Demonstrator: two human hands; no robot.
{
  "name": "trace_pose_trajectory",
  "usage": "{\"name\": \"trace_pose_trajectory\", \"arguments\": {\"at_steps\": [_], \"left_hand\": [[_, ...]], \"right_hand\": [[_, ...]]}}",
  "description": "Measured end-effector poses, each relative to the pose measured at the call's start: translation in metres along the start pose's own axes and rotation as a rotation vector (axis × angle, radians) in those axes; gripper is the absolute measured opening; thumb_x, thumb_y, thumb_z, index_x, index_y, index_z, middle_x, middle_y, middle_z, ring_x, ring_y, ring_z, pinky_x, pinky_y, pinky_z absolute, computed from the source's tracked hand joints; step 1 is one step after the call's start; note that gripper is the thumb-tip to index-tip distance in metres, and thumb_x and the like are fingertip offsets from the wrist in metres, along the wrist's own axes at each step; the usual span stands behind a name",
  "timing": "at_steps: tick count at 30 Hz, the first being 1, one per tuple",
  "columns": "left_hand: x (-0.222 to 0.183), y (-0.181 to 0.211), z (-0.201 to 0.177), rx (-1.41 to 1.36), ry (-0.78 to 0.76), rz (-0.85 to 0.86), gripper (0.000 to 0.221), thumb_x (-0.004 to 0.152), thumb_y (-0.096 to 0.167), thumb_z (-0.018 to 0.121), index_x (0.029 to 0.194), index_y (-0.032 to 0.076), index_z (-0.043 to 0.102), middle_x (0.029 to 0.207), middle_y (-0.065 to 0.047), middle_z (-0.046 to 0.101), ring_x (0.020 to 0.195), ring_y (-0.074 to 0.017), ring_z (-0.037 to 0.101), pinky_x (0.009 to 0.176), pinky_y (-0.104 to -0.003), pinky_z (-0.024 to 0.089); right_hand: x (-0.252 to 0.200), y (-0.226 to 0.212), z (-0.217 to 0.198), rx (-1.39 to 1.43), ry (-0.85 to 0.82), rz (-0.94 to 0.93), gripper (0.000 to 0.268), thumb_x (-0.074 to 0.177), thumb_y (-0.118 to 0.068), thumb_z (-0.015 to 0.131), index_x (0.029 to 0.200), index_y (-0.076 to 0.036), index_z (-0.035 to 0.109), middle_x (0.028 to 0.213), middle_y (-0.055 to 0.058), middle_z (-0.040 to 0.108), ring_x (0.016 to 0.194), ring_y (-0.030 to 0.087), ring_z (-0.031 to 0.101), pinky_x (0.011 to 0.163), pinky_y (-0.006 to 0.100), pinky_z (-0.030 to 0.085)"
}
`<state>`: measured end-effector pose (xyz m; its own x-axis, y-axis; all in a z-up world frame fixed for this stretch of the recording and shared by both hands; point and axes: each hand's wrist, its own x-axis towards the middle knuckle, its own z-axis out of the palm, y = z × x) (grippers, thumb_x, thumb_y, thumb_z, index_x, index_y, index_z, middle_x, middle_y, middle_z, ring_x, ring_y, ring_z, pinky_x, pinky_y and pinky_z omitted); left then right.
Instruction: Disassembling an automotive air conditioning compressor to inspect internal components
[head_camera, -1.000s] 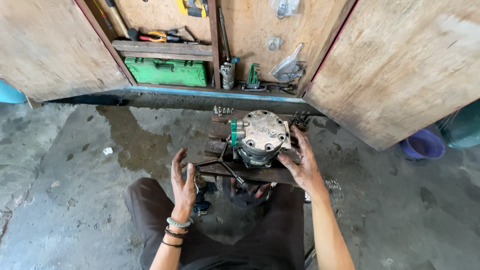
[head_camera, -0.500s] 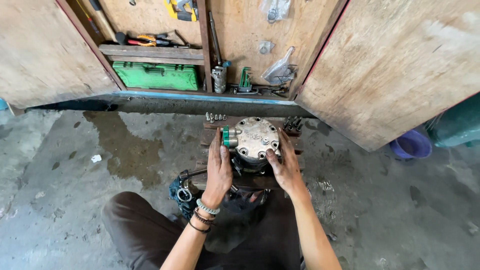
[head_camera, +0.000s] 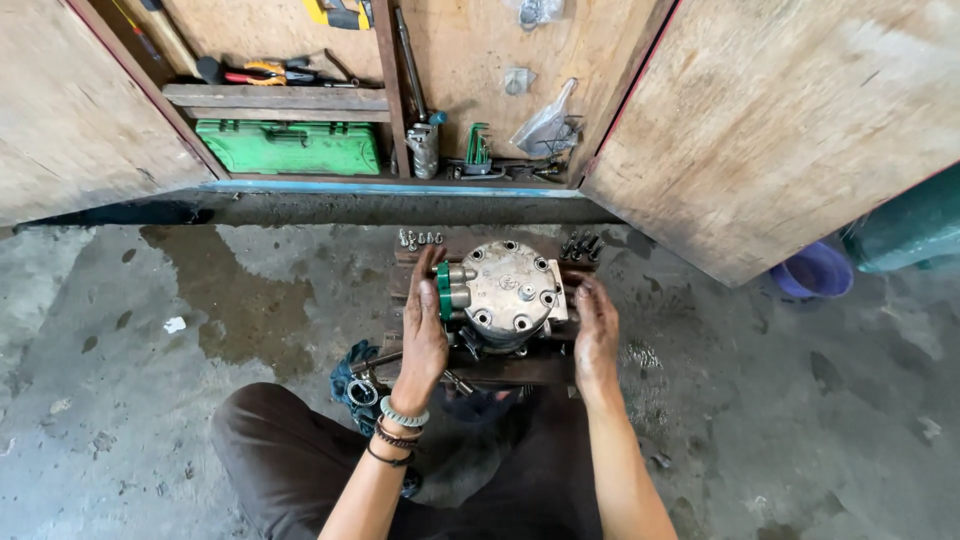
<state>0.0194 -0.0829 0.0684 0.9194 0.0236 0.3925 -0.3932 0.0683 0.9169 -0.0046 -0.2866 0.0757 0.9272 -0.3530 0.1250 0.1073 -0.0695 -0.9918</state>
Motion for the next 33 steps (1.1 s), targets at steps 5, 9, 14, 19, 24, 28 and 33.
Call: {"name": "trace_pose_trajectory", "arguments": {"at_steps": [5, 9, 14, 19, 24, 28, 33], "left_hand": [[0.000, 0.009, 0.002, 0.033, -0.014, -0.015, 0.050, 0.112, 0.026, 0.027, 0.155, 0.002, 0.037, 0.150, -0.022, 0.051, 0.146, -0.0380, 0.041, 0.120, -0.053, 0.029], [0.002, 0.011, 0.009, 0.015, -0.001, -0.011, 0.049, 0.110, 0.027, 0.035, 0.153, 0.004, 0.037, 0.148, -0.023, 0.052, 0.144, -0.0425, 0.042, 0.117, -0.059, 0.031], [0.002, 0.009, 0.011, 0.054, 0.017, 0.004, 0.045, 0.111, 0.029, 0.033, 0.147, 0.005, 0.043, 0.143, -0.021, 0.055, 0.142, -0.0401, 0.046, 0.117, -0.056, 0.033], [0.004, 0.010, 0.011, 0.040, 0.040, 0.027, 0.042, 0.111, 0.027, 0.032, 0.142, 0.002, 0.047, 0.140, -0.023, 0.056, 0.141, -0.0395, 0.046, 0.119, -0.053, 0.030], [0.002, 0.011, 0.013, 0.041, 0.051, 0.034, 0.041, 0.112, 0.029, 0.032, 0.139, 0.003, 0.049, 0.139, -0.021, 0.057, 0.141, -0.0369, 0.047, 0.119, -0.051, 0.030], [0.003, 0.010, 0.011, 0.039, 0.047, 0.031, 0.041, 0.112, 0.029, 0.033, 0.140, 0.003, 0.048, 0.139, -0.021, 0.056, 0.141, -0.0359, 0.046, 0.120, -0.050, 0.029], [0.003, 0.007, -0.001, -0.001, -0.123, 0.023, 0.065, 0.103, 0.045, 0.050, 0.149, 0.002, 0.036, 0.149, -0.024, 0.045, 0.145, -0.0411, 0.038, 0.118, -0.056, 0.028]], "right_hand": [[0.032, 0.031, -0.030, -0.078, -0.082, 0.027, 0.030, 0.100, -0.024, 0.059, 0.118, -0.005, 0.074, 0.100, 0.014, 0.067, 0.096, 0.026, 0.063, 0.082, 0.040, 0.051], [0.046, 0.035, -0.037, 0.023, -0.174, 0.158, 0.024, 0.098, -0.014, 0.067, 0.109, 0.006, 0.073, 0.071, 0.013, 0.057, 0.054, 0.022, 0.060, 0.046, 0.036, 0.056], [0.040, 0.005, -0.023, -0.011, -0.200, 0.216, 0.033, 0.098, -0.016, 0.069, 0.118, 0.010, 0.068, 0.076, 0.017, 0.056, 0.047, 0.021, 0.055, 0.037, 0.035, 0.053], [0.031, -0.009, 0.002, -0.068, -0.304, 0.021, 0.049, 0.109, -0.024, 0.041, 0.146, 0.007, 0.051, 0.146, 0.036, 0.049, 0.139, 0.053, 0.042, 0.116, 0.064, 0.030], [0.024, -0.028, 0.017, -0.147, -0.326, -0.064, 0.073, 0.108, -0.054, 0.023, 0.147, 0.000, 0.053, 0.153, 0.033, 0.043, 0.147, 0.052, 0.029, 0.122, 0.061, 0.019], [0.020, -0.038, 0.003, -0.259, -0.344, -0.102, 0.071, 0.107, -0.054, 0.028, 0.149, 0.000, 0.049, 0.150, 0.035, 0.044, 0.145, 0.055, 0.032, 0.119, 0.065, 0.022], [0.033, -0.026, -0.028, -0.417, -0.690, -0.101, 0.109, 0.081, -0.063, 0.072, 0.158, 0.000, 0.029, 0.163, 0.038, 0.014, 0.151, 0.055, 0.008, 0.121, 0.068, 0.009]]}}
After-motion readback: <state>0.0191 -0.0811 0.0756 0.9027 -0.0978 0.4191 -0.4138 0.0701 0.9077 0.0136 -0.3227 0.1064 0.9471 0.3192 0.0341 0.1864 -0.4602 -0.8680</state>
